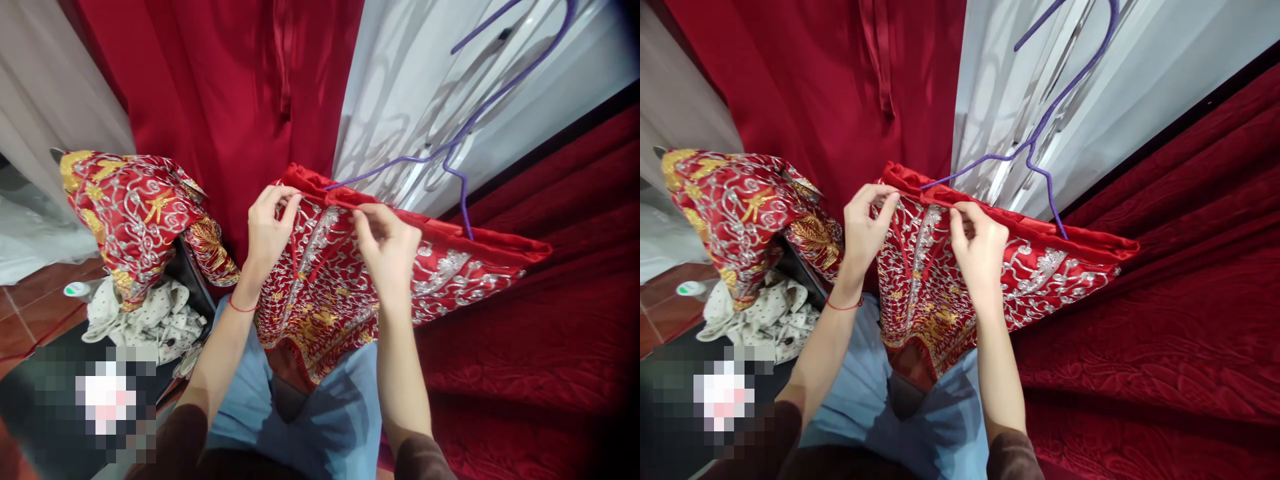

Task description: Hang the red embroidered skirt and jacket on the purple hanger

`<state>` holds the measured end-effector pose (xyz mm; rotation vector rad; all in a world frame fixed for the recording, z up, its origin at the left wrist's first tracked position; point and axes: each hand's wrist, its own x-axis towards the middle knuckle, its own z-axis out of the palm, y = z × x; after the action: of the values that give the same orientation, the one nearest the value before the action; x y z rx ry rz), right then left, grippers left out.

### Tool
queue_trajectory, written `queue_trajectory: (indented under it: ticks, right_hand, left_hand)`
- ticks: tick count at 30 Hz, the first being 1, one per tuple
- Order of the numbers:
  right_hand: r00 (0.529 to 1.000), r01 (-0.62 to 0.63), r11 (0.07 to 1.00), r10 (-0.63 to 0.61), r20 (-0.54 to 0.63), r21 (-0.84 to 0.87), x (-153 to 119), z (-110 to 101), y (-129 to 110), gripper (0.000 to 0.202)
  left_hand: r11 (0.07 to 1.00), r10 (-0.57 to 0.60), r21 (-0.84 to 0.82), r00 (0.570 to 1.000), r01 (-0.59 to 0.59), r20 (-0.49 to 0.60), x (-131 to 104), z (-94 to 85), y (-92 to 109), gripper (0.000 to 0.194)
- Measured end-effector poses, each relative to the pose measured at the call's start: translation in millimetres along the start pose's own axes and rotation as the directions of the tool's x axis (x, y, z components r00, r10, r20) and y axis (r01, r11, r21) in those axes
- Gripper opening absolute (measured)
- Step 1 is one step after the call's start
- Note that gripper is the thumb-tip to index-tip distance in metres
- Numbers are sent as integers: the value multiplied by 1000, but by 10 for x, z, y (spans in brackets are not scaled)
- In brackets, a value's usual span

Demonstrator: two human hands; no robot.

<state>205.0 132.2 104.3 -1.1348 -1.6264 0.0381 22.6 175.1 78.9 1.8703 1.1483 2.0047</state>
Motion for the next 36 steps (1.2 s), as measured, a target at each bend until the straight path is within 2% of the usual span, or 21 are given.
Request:
queue_trajectory:
  ticks: [2,4,7,9,11,13,17,20,23,26,28,29,31,33,35,36]
  right_hand:
    - [998,-18,1000,17,-62,-16,17,-43,35,21]
    - [998,-19,1000,18,-62,-23,6,-55,44,19]
    - [998,-28,999,26,59,33,-51,-25,45,17]
    - [991,-66,991,52,122,115,-90,4,63,17]
    - [991,-109,977,91,103,183,-112,22,93,16]
    - [992,-123,970,118,35,209,-114,25,117,17]
    - [992,-117,980,124,-33,158,-91,0,103,18]
    - [988,-151,978,145,54,142,-79,-36,80,20]
    - [979,-188,970,172,111,152,-72,-70,82,30]
    - [983,-155,983,144,113,99,-57,-103,84,29]
    - [970,-139,981,108,219,132,-42,-131,73,22]
    - [953,-150,971,91,290,185,-34,-147,66,21]
    - [908,-206,924,58,416,321,-21,-179,56,23]
    - [870,-274,853,22,493,445,-15,-203,59,24]
    - [860,-314,794,6,509,520,-12,-211,70,27]
    - [871,-309,784,6,492,538,-9,-209,72,28]
  left_hand:
    - [1000,6,13,1000,-6,-20,20,-5,-17,11]
    - [997,-27,-72,999,29,20,7,14,-28,11]
    - [956,-101,-266,989,126,104,-49,32,-28,10]
    - [936,-120,-316,984,157,132,-84,-4,-17,18]
    - [957,-95,-256,983,134,159,-106,-78,0,27]
    - [989,-40,-132,978,68,204,-117,-164,25,33]
    - [992,66,89,971,-88,228,-131,-260,72,38]
    - [967,120,207,980,-152,158,-133,-223,85,36]
    - [959,145,251,988,-128,-47,-111,-112,99,23]
    - [994,75,102,954,-47,-291,-85,37,138,11]
    - [993,-60,-113,937,23,-343,-96,130,163,15]
    - [969,-131,-240,941,55,-312,-113,164,168,22]
    - [876,-203,-469,968,112,-148,-166,189,163,35]
    - [808,-131,-571,989,148,71,-222,146,145,38]
    - [825,-11,-544,968,150,251,-258,56,131,30]
    - [854,31,-501,947,141,320,-262,6,130,25]
